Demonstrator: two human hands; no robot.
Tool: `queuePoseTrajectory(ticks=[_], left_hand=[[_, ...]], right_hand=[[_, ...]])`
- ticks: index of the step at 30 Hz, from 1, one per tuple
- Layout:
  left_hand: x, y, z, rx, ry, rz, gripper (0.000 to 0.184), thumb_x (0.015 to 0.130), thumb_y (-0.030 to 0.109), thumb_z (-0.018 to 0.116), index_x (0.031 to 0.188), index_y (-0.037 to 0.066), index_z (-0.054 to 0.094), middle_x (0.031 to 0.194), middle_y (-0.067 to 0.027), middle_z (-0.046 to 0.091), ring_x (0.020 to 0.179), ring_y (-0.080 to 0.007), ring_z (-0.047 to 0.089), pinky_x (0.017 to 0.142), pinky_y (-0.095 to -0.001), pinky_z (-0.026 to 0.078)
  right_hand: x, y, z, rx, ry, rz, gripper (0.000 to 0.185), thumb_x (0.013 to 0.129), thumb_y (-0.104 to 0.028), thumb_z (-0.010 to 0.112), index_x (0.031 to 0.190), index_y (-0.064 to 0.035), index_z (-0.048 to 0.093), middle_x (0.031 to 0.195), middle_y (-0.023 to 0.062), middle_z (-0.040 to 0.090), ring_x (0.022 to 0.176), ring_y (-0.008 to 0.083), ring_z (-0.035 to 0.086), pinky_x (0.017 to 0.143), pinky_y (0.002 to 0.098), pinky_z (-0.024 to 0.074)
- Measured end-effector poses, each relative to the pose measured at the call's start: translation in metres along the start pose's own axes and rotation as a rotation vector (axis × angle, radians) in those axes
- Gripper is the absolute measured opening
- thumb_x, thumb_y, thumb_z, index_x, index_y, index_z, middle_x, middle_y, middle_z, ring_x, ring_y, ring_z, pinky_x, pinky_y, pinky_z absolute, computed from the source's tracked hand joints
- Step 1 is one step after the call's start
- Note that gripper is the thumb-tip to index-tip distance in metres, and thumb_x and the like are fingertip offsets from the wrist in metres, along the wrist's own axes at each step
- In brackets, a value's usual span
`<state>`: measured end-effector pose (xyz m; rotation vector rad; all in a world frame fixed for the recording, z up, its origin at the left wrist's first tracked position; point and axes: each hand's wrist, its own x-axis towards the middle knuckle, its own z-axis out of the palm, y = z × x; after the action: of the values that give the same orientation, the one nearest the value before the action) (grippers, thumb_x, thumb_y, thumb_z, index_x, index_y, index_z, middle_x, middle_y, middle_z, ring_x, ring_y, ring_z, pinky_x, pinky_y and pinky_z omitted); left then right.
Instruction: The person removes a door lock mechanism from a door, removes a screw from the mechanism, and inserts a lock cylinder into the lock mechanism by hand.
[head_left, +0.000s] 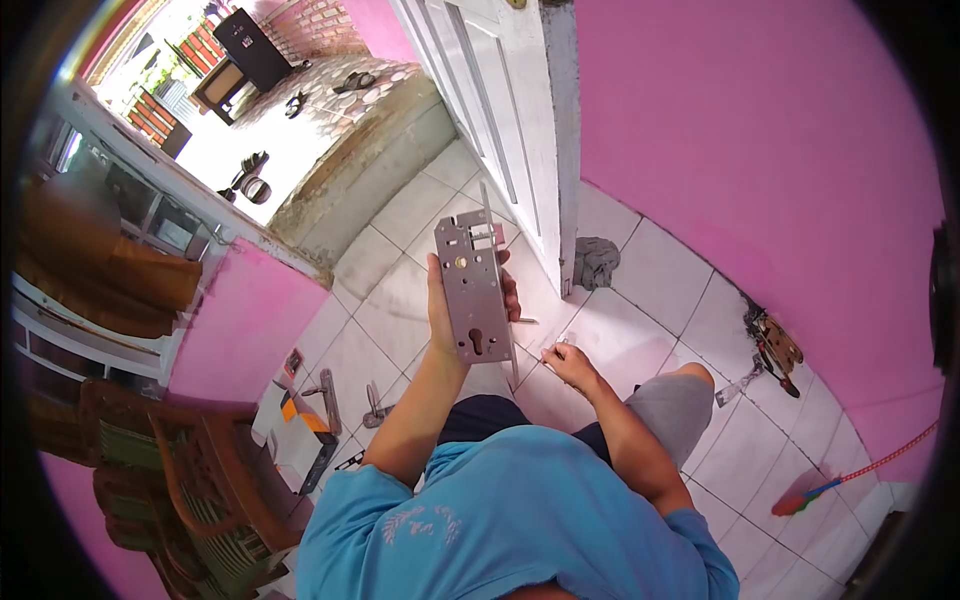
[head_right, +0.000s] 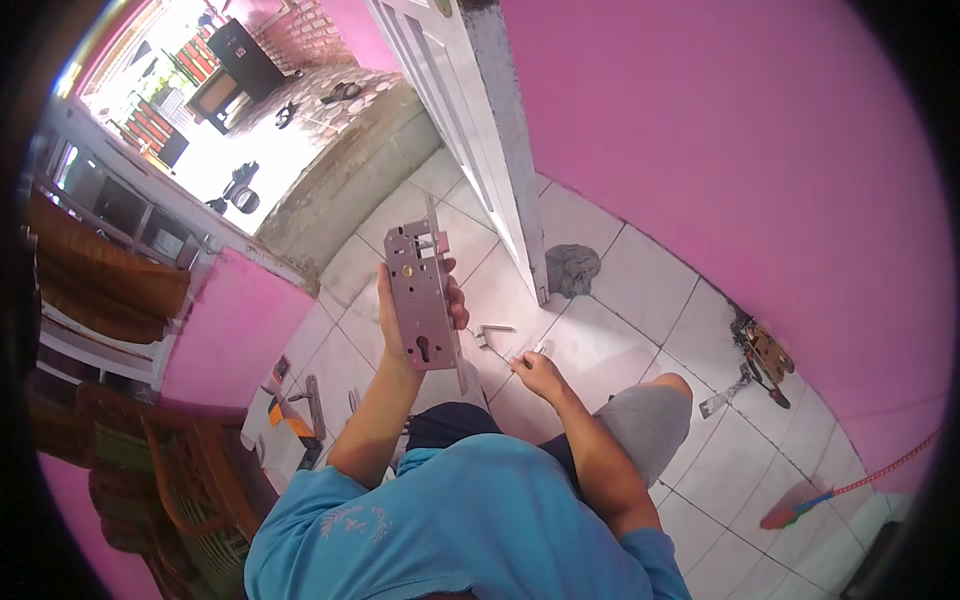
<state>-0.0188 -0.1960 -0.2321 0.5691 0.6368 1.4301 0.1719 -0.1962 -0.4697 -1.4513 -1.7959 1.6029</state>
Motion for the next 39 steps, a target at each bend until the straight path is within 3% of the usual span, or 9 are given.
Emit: queuePoseTrajectory(ticks=[2,4,7,14,21,29,36,38,39], left_hand=[[0.006,0.003,0.0,-0.01,-0.057,0.014,0.097,0.087,0.083,0.026,0.127,-0.003,0.051,0.086,-0.0126,0.061,0.069,-0.0221,0.061,0.061,-0.0365,0.05],[0.009,0.009,0.005,-0.052,-0.069,-0.003,0.099,0.086,0.084,0.026,0.127,-0.002,0.051,0.086,-0.0123,0.061,0.069,-0.0222,0.061,0.062,-0.0363,0.05],[0.015,0.015,0.01,-0.03,-0.127,0.009,0.098,0.086,0.084,0.026,0.126,-0.002,0.052,0.086,-0.012,0.061,0.068,-0.022,0.06,0.061,-0.0352,0.048],[0.034,0.025,0.039,-0.183,-0.299,0.125,0.081,0.093,0.074,0.032,0.122,0.001,0.053,0.085,-0.008,0.061,0.062,-0.0177,0.054,0.05,-0.0325,0.045],[0.046,0.035,0.06,-0.247,-0.339,0.153,0.074,0.094,0.072,0.037,0.121,0.005,0.053,0.085,-0.0087,0.062,0.06,-0.0177,0.054,0.049,-0.0324,0.047],[0.046,0.05,0.095,-0.015,-0.289,0.147,0.073,0.094,0.072,0.035,0.122,0.007,0.054,0.086,-0.0125,0.065,0.07,-0.0232,0.067,0.056,-0.0349,0.057],[0.054,0.059,0.08,0.216,-0.306,0.135,0.068,0.098,0.065,0.033,0.116,0.004,0.057,0.085,-0.012,0.065,0.066,-0.022,0.066,0.057,-0.0392,0.057],[0.045,0.063,0.095,0.373,0.05,0.157,0.063,0.102,0.058,0.031,0.119,0.003,0.057,0.092,-0.0112,0.066,0.074,-0.0192,0.065,0.063,-0.0356,0.055],[0.046,0.064,0.095,0.372,0.05,0.161,0.063,0.102,0.058,0.031,0.119,0.003,0.057,0.092,-0.0112,0.066,0.074,-0.0192,0.065,0.063,-0.0356,0.055]], right_hand=[[-0.011,-0.019,-0.004,0.031,-0.008,-0.064,0.04,0.097,-0.041,0.056,0.091,-0.0038,0.067,0.076,0.0081,0.066,0.071,0.0183,0.063,0.065,0.0342,0.0485],[-0.033,-0.061,-0.013,0.633,-0.214,0.064,0.039,0.102,-0.04,0.049,0.098,-0.0038,0.064,0.065,-0.0036,0.047,0.059,0.0081,0.045,0.053,0.0252,0.0362],[-0.071,-0.125,-0.028,0.982,-0.348,-0.103,0.035,0.105,-0.036,0.044,0.104,-0.0039,0.059,0.067,-0.0066,0.029,0.054,0.0058,0.026,0.049,0.0233,0.0224],[-0.108,-0.198,-0.045,0.975,-0.422,-0.441,0.027,0.106,-0.028,0.045,0.112,-0.0044,0.057,0.074,-0.0058,0.04,0.058,0.0037,0.031,0.052,0.0215,0.0236],[-0.112,-0.214,-0.048,0.927,-0.268,-0.513,0.017,0.104,-0.021,0.05,0.109,-0.0054,0.057,0.076,-0.0053,0.045,0.059,0.0034,0.034,0.054,0.0215,0.0267],[-0.119,-0.229,-0.06,0.869,-0.205,-0.597,0.015,0.103,-0.019,0.052,0.104,-0.0047,0.055,0.079,-0.0036,0.049,0.061,0.0035,0.037,0.055,0.0214,0.0306],[-0.117,-0.227,-0.064,0.831,-0.166,-0.635,0.015,0.103,-0.019,0.052,0.104,-0.0042,0.054,0.078,-0.003,0.049,0.061,0.0039,0.038,0.056,0.0213,0.0321],[-0.116,-0.228,-0.066,0.858,-0.166,-0.635,0.015,0.103,-0.019,0.052,0.104,-0.0041,0.054,0.077,-0.0028,0.048,0.062,0.0038,0.038,0.056,0.0216,0.033],[-0.114,-0.229,-0.066,0.855,-0.168,-0.636,0.015,0.103,-0.019,0.052,0.104,-0.0041,0.054,0.077,-0.0028,0.048,0.062,0.0038,0.038,0.056,0.0216,0.033]])
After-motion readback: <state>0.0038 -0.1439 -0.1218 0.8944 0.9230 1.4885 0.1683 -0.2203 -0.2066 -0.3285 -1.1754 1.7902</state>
